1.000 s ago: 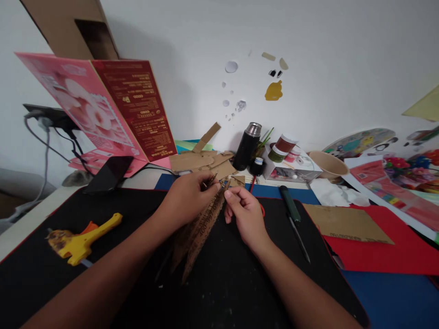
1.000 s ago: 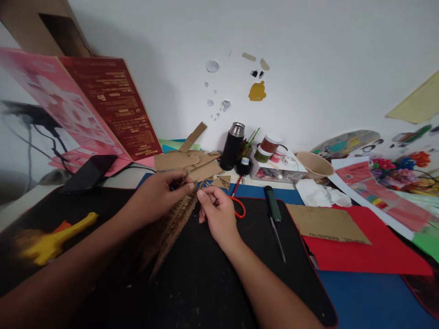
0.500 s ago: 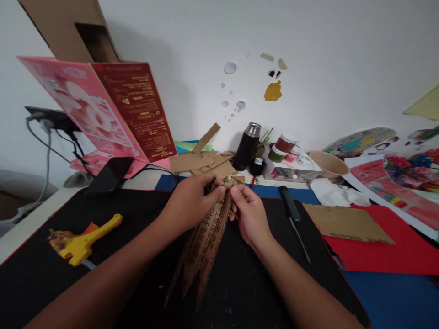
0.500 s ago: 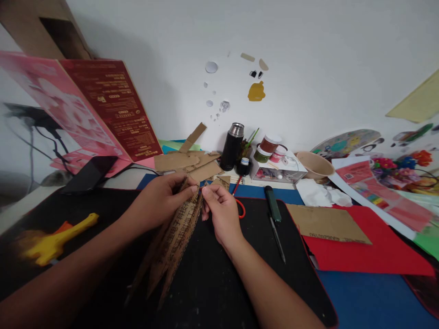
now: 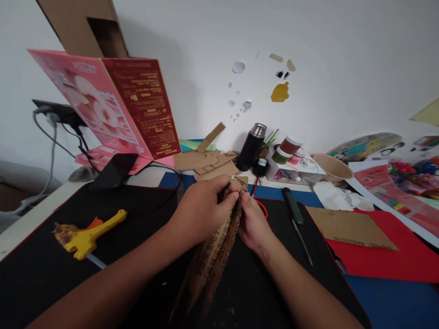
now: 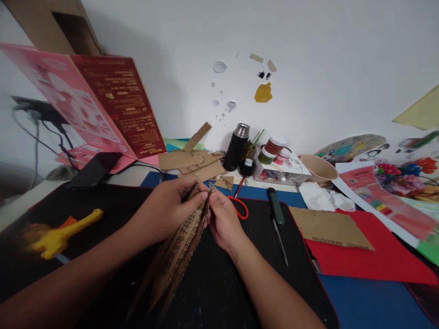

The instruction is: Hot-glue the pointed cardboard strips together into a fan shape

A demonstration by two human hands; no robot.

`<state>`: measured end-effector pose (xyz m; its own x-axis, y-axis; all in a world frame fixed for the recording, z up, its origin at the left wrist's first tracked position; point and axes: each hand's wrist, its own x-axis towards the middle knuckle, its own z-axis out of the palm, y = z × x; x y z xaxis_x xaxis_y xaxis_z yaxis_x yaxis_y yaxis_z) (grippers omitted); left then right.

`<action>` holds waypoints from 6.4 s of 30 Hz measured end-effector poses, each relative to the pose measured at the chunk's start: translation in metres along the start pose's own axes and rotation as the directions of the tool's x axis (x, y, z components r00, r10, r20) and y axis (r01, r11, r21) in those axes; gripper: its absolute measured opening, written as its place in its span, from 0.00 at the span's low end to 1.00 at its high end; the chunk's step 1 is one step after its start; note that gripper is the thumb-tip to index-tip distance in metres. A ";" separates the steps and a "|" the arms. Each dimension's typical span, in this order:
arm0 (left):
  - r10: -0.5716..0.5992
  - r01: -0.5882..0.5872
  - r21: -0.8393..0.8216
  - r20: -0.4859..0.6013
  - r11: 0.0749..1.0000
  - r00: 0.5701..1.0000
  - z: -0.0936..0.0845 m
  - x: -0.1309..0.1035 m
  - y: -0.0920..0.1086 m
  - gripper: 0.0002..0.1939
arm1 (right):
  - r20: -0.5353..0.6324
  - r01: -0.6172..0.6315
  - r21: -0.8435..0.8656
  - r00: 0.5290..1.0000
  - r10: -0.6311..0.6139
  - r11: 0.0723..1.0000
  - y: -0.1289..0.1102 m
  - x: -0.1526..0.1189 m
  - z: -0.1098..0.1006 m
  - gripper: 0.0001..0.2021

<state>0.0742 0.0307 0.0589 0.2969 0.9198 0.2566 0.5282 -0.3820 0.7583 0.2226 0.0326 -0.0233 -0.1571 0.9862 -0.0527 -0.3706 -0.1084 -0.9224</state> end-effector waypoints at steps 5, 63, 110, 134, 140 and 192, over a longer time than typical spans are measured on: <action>-0.003 0.004 0.071 -0.010 0.997 1.000 0.004 -0.004 0.004 0.06 | 0.091 -0.041 0.017 0.995 0.040 0.999 0.002 -0.003 0.005 0.36; -0.093 0.100 0.387 -0.036 0.916 0.995 0.006 0.010 -0.024 0.07 | -0.180 0.159 -0.326 0.957 -0.226 0.932 0.006 -0.001 0.003 0.16; -0.157 0.157 0.133 -0.012 0.979 0.988 0.001 0.016 -0.025 0.04 | -0.245 0.151 -0.191 0.950 -0.196 0.970 0.000 -0.002 0.009 0.16; -0.185 0.185 -0.057 0.001 0.981 0.983 0.014 0.019 -0.036 0.04 | -0.265 0.114 -0.226 0.949 -0.173 0.968 0.001 -0.003 0.010 0.16; -0.246 0.242 -0.203 0.006 0.949 0.969 0.017 0.019 -0.037 0.04 | -0.259 0.127 -0.212 0.949 -0.181 0.969 -0.001 -0.003 0.010 0.15; -0.225 0.200 -0.267 -0.066 0.943 0.972 0.019 0.022 -0.047 0.03 | -0.334 0.107 -0.253 0.923 -0.191 0.962 0.004 -0.007 0.016 0.17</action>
<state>0.0713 0.0675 0.0170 0.1169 0.9861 0.1182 0.3446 -0.1519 0.9264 0.2076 0.0232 -0.0205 0.2313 0.9729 -0.0004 -0.1417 0.0332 -0.9893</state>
